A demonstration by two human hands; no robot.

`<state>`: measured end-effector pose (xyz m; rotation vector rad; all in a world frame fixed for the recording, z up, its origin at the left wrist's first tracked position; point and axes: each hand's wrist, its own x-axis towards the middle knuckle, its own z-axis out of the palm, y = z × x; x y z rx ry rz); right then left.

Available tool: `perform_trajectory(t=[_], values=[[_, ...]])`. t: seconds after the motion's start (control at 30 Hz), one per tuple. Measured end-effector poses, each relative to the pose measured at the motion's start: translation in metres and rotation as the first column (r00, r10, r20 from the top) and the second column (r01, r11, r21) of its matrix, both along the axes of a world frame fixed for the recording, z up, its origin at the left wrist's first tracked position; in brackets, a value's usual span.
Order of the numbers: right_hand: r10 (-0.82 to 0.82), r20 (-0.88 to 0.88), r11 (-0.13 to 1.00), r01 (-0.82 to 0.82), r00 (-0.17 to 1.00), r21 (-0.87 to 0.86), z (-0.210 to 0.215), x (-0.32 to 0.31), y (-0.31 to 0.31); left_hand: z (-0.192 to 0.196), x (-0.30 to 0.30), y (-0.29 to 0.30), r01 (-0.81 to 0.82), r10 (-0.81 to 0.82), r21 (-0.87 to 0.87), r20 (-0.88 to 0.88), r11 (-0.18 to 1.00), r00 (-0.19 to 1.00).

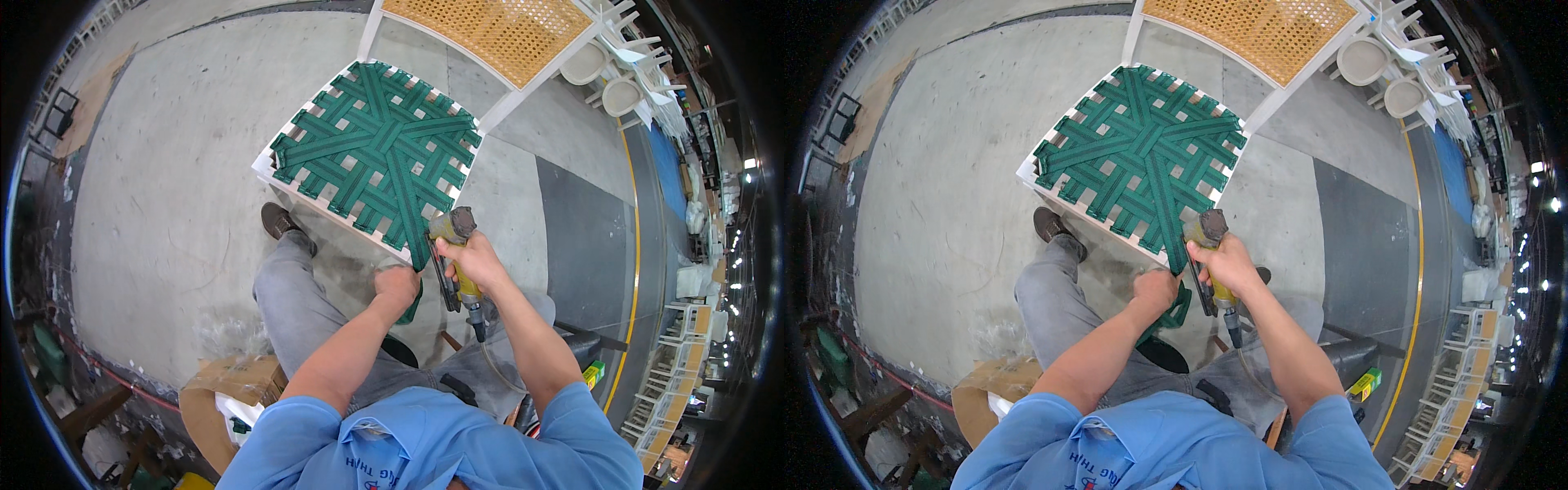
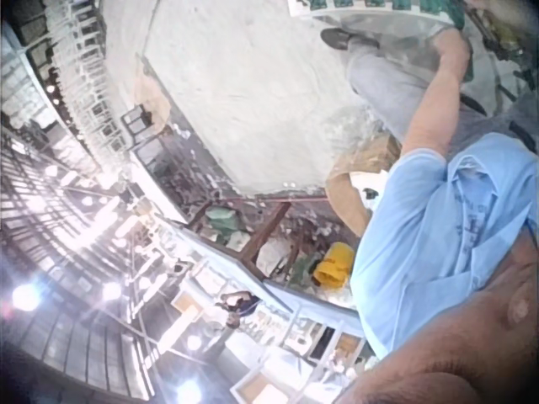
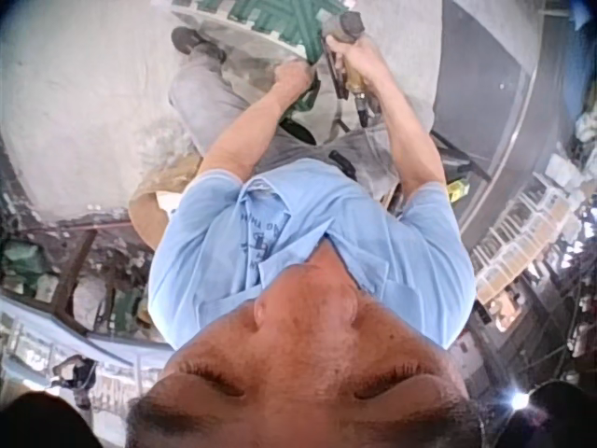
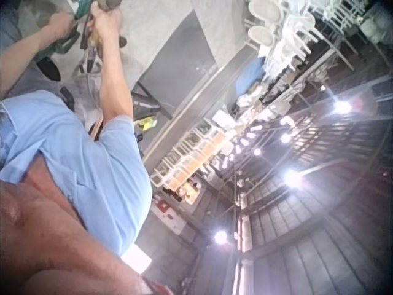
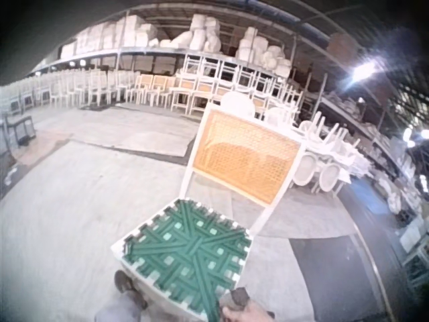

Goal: The person weaves green plastic straps into a white chair seat frame to form a grid pattern, then staples the edges with a pneumatic staple gun. The person trims excess strap ends with scissors and covers the finished seat with a translucent protective sheet, securing it with staples.

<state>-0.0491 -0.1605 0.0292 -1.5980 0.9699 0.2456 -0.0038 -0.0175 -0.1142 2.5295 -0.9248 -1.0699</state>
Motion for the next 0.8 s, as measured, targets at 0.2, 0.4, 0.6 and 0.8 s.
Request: perform_trajectory(t=[0.2,0.4,0.6,0.8], values=[[0.032,-0.043,0.999,-0.034,0.999,-0.041,-0.008,0.007,0.003,0.002,0.002,0.001,0.032,-0.032,0.018,-0.008,0.999,0.999],[0.058,-0.038,0.996,-0.061,0.998,-0.067,-0.004,0.009,0.012,0.002,0.001,0.002,0.051,-0.051,0.027,-0.011,0.998,0.999],[0.086,-0.088,0.992,-0.094,0.992,-0.084,-0.007,0.005,0.015,0.002,0.003,-0.002,0.08,-0.077,0.057,-0.043,0.995,0.996],[0.08,-0.032,0.993,-0.083,0.996,-0.087,-0.002,0.006,0.025,0.003,0.004,0.0,0.077,-0.075,0.032,-0.056,0.997,0.996]])
